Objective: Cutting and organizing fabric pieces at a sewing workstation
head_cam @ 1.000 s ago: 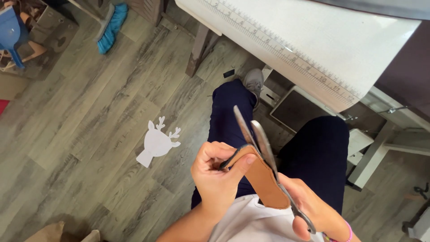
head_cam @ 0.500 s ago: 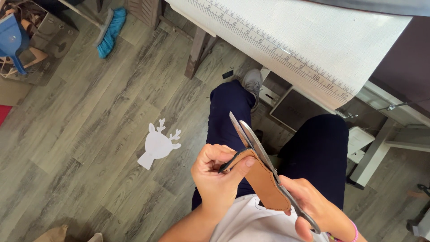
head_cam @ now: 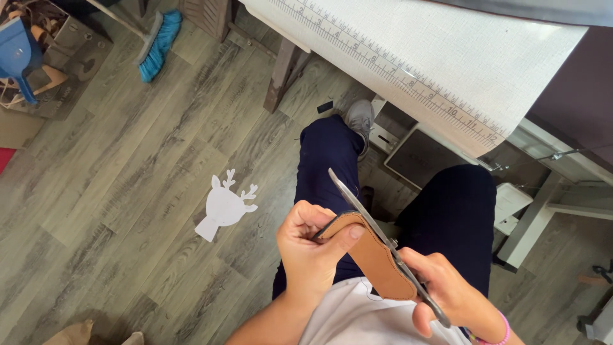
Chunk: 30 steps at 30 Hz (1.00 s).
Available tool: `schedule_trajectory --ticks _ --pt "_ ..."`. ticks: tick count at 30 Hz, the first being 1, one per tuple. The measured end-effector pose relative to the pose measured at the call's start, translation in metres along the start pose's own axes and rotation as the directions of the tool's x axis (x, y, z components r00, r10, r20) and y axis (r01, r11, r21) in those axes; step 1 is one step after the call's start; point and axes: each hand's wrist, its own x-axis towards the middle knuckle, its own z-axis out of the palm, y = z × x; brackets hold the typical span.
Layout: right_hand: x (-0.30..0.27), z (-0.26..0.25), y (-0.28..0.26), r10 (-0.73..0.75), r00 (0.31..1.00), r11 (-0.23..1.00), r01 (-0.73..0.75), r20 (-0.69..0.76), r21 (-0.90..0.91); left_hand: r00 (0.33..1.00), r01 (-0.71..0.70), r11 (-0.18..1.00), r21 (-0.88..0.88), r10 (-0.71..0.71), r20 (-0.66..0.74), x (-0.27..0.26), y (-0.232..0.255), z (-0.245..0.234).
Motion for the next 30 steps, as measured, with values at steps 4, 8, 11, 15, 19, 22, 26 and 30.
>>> schedule_trajectory --ticks 4,8,11,15,19,22,26,30 --pt "0.002 0.003 0.003 -0.077 0.996 0.997 0.077 0.037 0.006 0.994 0.109 0.993 -0.050 -0.110 -0.008 0.003 -0.003 0.002" --pt "0.004 0.001 -0.005 -0.026 0.996 1.000 0.025 0.082 0.014 0.979 0.203 0.976 -0.079 -0.203 0.002 -0.001 -0.007 0.008" --pt "0.012 -0.001 -0.035 0.025 0.993 0.993 -0.038 0.115 0.109 0.969 0.248 0.958 -0.145 -0.245 0.044 -0.002 -0.004 0.012" --pt "0.006 0.003 -0.022 0.088 0.990 0.991 -0.098 0.114 0.085 0.970 0.240 0.959 -0.149 -0.234 0.060 0.000 -0.001 0.012" --pt "0.010 0.001 -0.024 0.125 0.982 0.991 -0.131 0.143 0.039 0.970 0.243 0.959 -0.146 -0.235 0.067 0.001 0.002 0.009" --pt "0.013 0.001 -0.035 0.065 0.989 0.993 -0.078 0.136 0.093 0.966 0.256 0.960 -0.117 -0.249 0.071 0.001 0.003 0.006" --pt "0.005 0.001 -0.024 0.185 0.975 0.983 -0.186 0.122 0.001 0.962 0.268 0.956 -0.116 -0.259 0.086 0.001 0.006 0.005" --pt "0.010 0.001 -0.041 0.226 0.966 0.974 -0.222 0.123 -0.044 0.960 0.276 0.954 -0.119 -0.266 0.089 0.001 0.007 0.003"
